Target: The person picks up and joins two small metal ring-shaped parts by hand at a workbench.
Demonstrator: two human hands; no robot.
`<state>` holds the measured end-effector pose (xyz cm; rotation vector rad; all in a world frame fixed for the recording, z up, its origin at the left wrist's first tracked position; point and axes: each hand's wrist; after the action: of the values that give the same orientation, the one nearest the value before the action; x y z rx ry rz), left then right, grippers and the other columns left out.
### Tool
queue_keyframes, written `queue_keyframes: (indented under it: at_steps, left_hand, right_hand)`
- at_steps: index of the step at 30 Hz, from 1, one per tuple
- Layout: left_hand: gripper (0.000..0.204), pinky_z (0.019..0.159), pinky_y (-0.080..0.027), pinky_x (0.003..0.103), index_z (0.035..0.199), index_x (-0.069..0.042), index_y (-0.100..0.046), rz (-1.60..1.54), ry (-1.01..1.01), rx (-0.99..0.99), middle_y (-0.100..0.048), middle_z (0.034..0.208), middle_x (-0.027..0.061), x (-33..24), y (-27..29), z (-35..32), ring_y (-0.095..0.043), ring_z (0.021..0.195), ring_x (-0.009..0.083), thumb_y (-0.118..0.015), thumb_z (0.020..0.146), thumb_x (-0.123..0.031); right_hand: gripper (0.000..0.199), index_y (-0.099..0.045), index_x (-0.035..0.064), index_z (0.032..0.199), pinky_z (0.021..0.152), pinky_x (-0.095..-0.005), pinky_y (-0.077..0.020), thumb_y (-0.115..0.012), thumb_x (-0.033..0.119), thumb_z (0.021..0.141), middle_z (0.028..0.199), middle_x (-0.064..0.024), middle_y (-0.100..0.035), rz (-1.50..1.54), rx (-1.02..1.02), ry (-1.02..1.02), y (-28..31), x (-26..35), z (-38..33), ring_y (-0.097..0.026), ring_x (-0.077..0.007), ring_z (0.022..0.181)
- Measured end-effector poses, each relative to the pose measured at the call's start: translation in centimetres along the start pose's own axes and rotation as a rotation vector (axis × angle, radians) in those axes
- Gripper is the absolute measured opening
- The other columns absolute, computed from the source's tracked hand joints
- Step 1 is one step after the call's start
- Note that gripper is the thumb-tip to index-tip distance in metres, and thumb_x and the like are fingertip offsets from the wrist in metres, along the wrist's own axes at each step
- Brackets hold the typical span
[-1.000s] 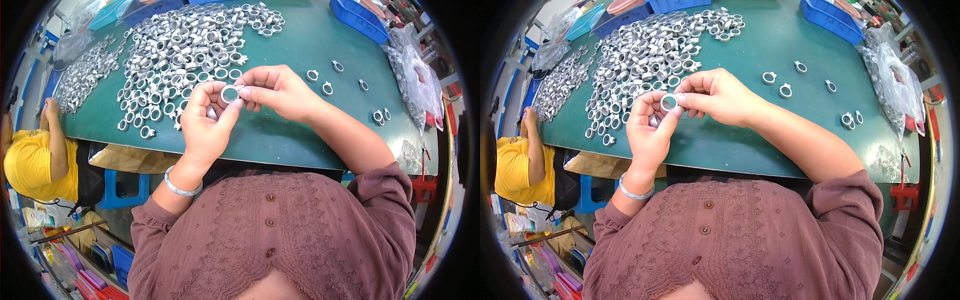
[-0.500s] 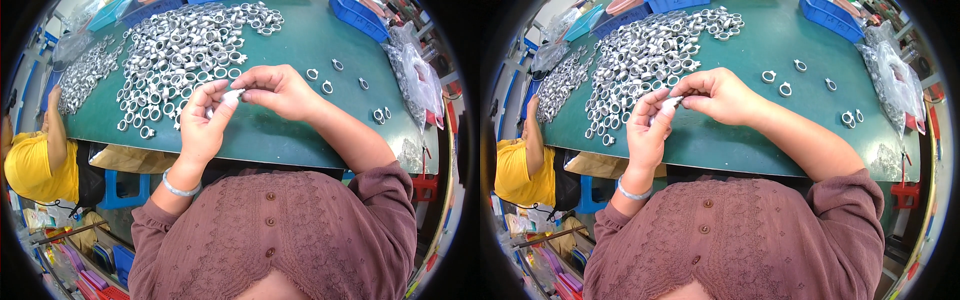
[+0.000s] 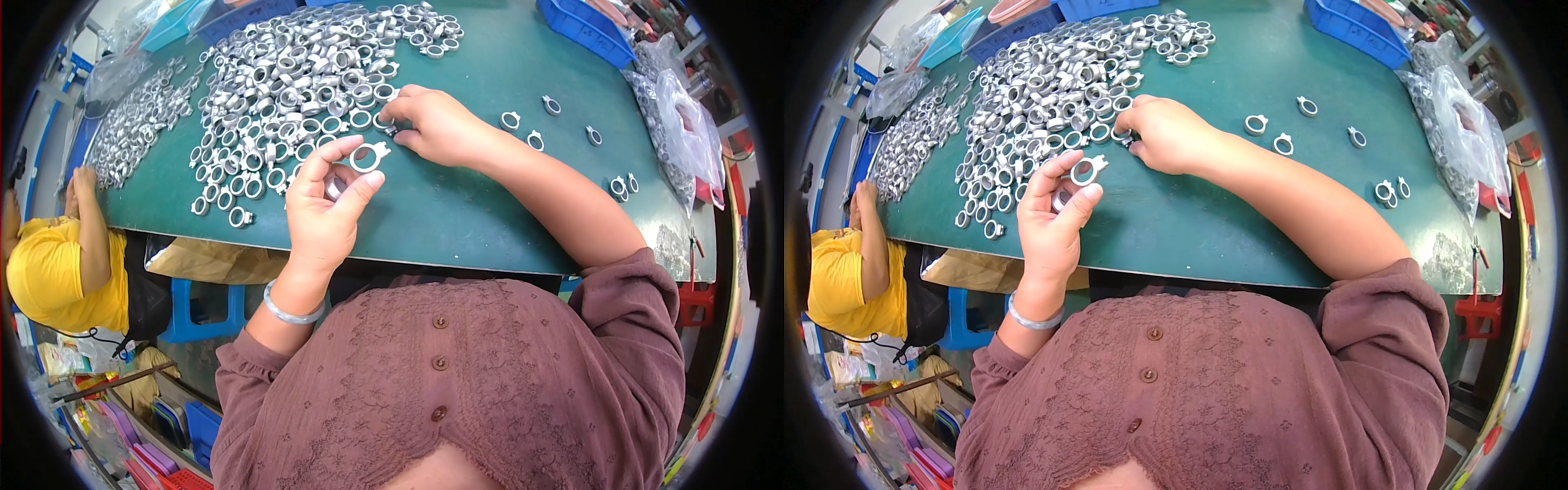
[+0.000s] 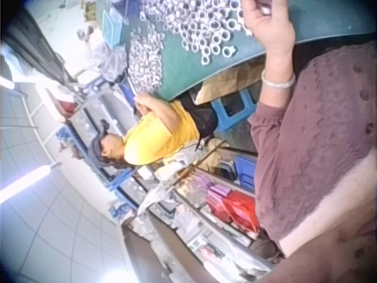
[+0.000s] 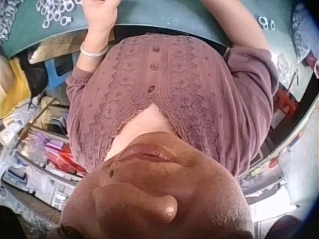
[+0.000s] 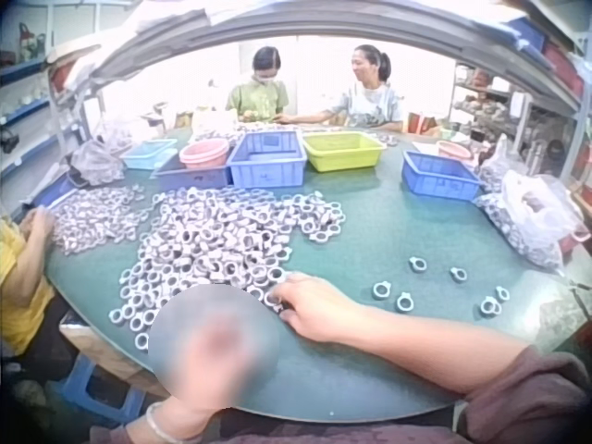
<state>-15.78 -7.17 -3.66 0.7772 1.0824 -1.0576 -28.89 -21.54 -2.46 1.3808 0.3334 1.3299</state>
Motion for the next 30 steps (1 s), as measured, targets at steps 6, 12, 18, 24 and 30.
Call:
queue_keyframes:
  at_steps: [6,12,18,24,30]
  left_hand:
    - [0.019,0.053,-0.040,0.020,0.100,-0.005,-0.047,-0.723,0.401,0.010,-0.055,0.101,0.0146,0.0,0.9,0.6,-0.051,0.069,0.0117,-0.050,0.081,-0.009]
    - [0.037,0.053,-0.038,0.017,0.111,-0.007,-0.047,-0.472,0.404,-0.061,-0.053,0.084,0.0034,-0.6,0.2,0.7,-0.048,0.065,0.0064,-0.059,0.076,-0.003]
    - [0.042,0.054,-0.033,0.014,0.112,-0.004,-0.051,0.058,-0.075,0.024,-0.047,0.074,-0.0040,0.3,-1.0,0.9,-0.039,0.061,0.0016,-0.064,0.072,0.001]
    - [0.038,0.049,-0.033,0.013,0.114,-0.003,-0.051,-0.044,0.005,0.046,-0.050,0.077,-0.0032,0.1,-1.0,0.7,-0.041,0.060,0.0009,-0.060,0.077,0.001]
    - [0.034,0.063,-0.042,0.018,0.107,0.001,-0.054,0.001,0.037,0.011,-0.055,0.085,0.0013,-0.5,-1.3,0.4,-0.049,0.072,0.0049,-0.062,0.074,0.001]
  right_hand:
    - [0.016,-0.061,0.0049,0.084,0.067,-0.0335,-0.0447,-0.062,0.010,0.069,0.083,-0.0096,-0.058,0.069,0.046,-0.001,0.3,-0.6,0.2,-0.056,-0.0237,0.074]
    - [0.018,-0.057,0.0027,0.091,0.059,-0.0220,-0.0405,-0.058,0.016,0.079,0.077,0.0002,-0.056,0.821,0.228,-0.374,2.4,2.1,-0.8,-0.051,-0.0084,0.067]
    - [0.019,-0.058,0.0042,0.083,0.054,-0.0190,-0.0400,-0.058,0.023,0.081,0.072,0.0004,-0.055,1.068,0.217,-0.334,2.3,3.8,-2.2,-0.050,-0.0065,0.062]
    - [0.020,-0.058,0.0039,0.085,0.054,-0.0187,-0.0406,-0.053,0.023,0.084,0.072,0.0007,-0.055,1.137,0.201,-0.312,2.4,3.9,-2.7,-0.050,-0.0053,0.062]
    - [0.019,-0.060,0.0039,0.081,0.053,-0.0184,-0.0401,-0.054,0.022,0.084,0.069,0.0007,-0.056,1.057,0.195,-0.356,2.7,4.2,-2.7,-0.050,-0.0056,0.061]
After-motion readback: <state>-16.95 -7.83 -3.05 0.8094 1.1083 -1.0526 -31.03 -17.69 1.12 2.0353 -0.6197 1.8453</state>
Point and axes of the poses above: each hand's wrist, its own z-axis towards the middle knuckle, its own y-axis out of the back of the hand, x = y × z
